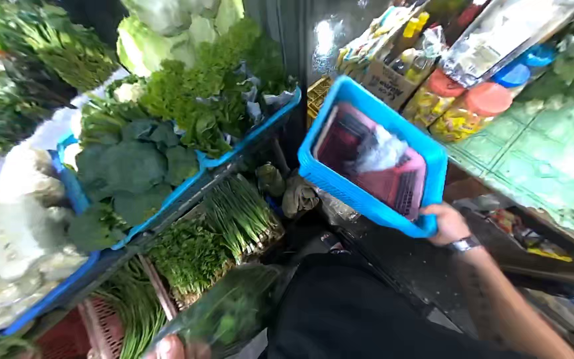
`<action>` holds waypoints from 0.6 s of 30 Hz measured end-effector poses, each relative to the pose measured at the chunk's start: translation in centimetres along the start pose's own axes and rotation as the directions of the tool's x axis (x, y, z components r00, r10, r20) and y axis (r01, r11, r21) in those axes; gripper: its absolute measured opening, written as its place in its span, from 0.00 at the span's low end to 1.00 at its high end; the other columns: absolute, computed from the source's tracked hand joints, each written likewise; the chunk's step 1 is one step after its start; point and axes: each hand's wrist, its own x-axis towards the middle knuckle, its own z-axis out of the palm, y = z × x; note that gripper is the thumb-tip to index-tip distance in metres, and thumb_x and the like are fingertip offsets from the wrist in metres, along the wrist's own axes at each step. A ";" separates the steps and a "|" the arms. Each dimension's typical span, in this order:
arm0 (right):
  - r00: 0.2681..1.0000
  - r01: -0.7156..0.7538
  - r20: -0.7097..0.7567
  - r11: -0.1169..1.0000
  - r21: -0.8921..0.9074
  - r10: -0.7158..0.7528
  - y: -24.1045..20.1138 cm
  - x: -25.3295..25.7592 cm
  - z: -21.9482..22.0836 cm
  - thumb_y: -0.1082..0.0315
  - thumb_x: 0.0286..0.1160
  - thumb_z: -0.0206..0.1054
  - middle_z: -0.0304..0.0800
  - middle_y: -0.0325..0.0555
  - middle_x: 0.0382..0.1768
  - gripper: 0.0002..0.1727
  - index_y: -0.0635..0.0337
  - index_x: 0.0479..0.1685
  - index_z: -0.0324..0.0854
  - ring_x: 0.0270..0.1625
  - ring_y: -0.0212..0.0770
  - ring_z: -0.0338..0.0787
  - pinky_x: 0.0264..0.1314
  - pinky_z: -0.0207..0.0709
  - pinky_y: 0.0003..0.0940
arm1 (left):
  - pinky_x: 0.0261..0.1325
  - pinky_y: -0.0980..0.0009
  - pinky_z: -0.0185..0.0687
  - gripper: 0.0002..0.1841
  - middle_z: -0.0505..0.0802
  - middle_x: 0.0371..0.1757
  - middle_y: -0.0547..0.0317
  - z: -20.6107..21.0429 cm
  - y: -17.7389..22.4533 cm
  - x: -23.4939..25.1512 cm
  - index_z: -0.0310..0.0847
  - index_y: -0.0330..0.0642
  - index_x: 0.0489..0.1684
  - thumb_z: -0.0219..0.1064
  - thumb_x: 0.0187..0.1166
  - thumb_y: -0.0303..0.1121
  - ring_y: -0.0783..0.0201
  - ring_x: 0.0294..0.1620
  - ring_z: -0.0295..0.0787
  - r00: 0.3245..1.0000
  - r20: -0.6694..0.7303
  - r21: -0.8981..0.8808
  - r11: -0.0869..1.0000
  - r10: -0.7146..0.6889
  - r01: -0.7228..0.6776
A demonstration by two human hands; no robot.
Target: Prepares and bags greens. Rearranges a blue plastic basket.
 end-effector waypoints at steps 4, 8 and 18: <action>0.969 -0.098 -0.224 0.995 0.023 0.101 6.1 8.2 -0.1 0.80 0.67 0.65 0.84 0.59 0.60 0.37 0.65 0.82 0.61 0.53 0.46 0.90 0.51 0.88 0.47 | 0.15 0.82 0.70 0.16 0.78 0.14 0.79 9.2 3.5 0.8 0.78 0.56 0.33 0.48 0.92 0.32 0.79 0.11 0.70 0.985 0.166 0.020 0.998 0.056 -0.060; 0.941 -0.209 -0.250 0.973 0.100 0.228 9.7 17.7 2.8 0.72 0.80 0.67 0.73 0.63 0.78 0.43 0.57 0.94 0.47 0.71 0.54 0.83 0.67 0.82 0.53 | 0.16 0.81 0.69 0.14 0.77 0.15 0.81 18.5 4.3 2.1 0.79 0.58 0.30 0.54 0.89 0.33 0.80 0.12 0.69 0.920 0.360 0.114 0.971 0.158 -0.211; 0.977 -0.018 0.166 0.821 -0.570 0.137 8.1 16.9 0.7 0.67 0.92 0.53 0.85 0.58 0.51 0.20 0.79 0.67 0.73 0.49 0.36 0.85 0.54 0.81 0.30 | 0.40 0.66 0.90 0.10 0.93 0.35 0.56 38.8 1.7 1.7 0.87 0.37 0.47 0.63 0.88 0.34 0.68 0.33 0.90 0.842 0.535 0.194 0.959 0.075 -0.209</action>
